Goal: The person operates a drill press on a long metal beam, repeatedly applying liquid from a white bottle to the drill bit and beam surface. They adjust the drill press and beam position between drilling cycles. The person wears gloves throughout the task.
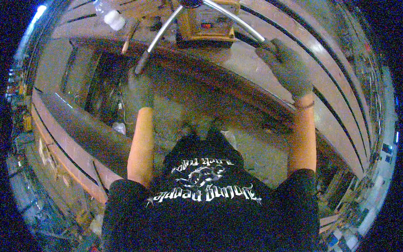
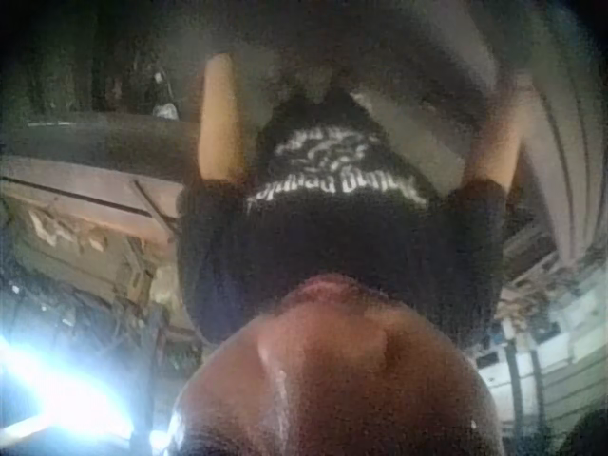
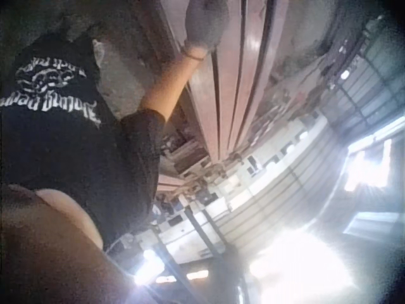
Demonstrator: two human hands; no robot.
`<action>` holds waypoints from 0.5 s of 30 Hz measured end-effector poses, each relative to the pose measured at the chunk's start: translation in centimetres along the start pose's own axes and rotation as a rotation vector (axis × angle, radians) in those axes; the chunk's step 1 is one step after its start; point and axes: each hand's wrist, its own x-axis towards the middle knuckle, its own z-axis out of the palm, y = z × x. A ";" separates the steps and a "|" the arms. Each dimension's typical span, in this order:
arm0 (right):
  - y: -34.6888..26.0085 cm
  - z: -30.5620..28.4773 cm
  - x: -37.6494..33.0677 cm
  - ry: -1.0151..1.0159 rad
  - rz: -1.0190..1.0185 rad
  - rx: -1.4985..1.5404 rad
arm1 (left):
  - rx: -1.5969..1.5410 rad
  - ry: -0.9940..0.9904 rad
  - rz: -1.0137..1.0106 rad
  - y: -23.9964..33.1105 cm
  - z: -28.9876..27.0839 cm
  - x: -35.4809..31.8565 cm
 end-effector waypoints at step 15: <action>1.1 2.5 0.5 0.130 -0.128 0.155 | 0.297 -0.100 0.571 6.9 19.9 1.4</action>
